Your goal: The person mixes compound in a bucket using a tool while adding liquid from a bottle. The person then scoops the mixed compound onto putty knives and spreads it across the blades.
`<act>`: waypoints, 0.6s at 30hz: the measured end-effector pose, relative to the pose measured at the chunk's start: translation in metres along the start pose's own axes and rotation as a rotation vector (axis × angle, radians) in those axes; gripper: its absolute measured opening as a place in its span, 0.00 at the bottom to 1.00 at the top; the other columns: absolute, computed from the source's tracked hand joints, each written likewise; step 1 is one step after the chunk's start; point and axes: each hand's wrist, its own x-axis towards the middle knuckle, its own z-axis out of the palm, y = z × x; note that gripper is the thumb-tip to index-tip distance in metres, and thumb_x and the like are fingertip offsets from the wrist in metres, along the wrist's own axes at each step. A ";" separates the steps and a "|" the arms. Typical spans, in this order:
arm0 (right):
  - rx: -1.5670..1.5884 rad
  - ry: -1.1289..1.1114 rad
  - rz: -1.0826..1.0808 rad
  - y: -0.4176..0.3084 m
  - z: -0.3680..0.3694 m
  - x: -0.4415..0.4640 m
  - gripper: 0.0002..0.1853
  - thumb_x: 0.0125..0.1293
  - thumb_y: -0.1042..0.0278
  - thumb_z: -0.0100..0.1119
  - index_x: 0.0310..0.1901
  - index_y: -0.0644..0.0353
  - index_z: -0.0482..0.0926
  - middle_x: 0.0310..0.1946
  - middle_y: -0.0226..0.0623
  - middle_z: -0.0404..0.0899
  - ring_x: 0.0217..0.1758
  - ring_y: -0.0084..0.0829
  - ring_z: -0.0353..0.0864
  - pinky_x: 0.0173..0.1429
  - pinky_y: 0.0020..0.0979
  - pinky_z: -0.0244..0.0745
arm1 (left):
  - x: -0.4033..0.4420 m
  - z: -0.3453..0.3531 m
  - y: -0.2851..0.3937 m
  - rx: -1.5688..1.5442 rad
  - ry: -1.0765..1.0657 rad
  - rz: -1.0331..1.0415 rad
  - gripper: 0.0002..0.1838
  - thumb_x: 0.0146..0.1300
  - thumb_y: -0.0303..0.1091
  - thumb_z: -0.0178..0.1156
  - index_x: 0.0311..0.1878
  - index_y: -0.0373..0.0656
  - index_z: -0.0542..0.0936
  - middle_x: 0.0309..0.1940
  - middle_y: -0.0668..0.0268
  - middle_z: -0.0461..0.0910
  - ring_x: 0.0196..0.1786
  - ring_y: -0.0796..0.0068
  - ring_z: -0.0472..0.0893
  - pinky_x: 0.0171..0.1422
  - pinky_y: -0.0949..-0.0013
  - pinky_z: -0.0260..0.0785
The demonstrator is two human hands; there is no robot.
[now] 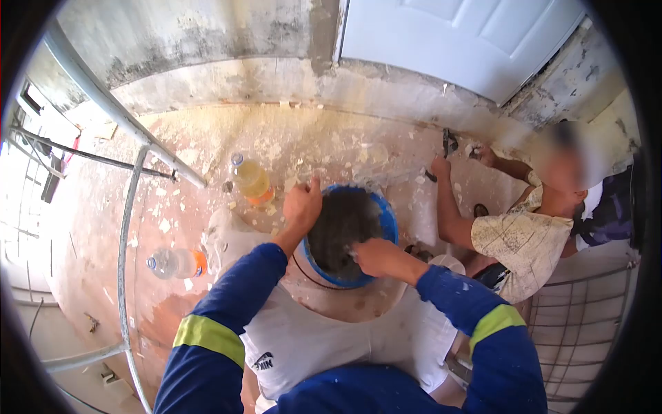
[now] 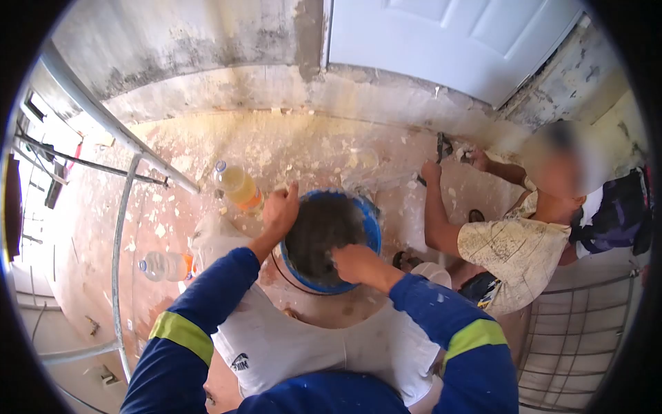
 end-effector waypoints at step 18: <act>-0.210 0.122 -0.014 0.049 -0.030 0.018 0.19 0.62 0.64 0.57 0.53 0.58 0.84 0.36 0.51 0.88 0.42 0.55 0.88 0.45 0.55 0.82 | 0.010 -0.003 -0.004 -0.033 -0.020 0.068 0.35 0.68 0.64 0.53 0.39 0.36 0.89 0.40 0.41 0.86 0.50 0.39 0.85 0.58 0.45 0.75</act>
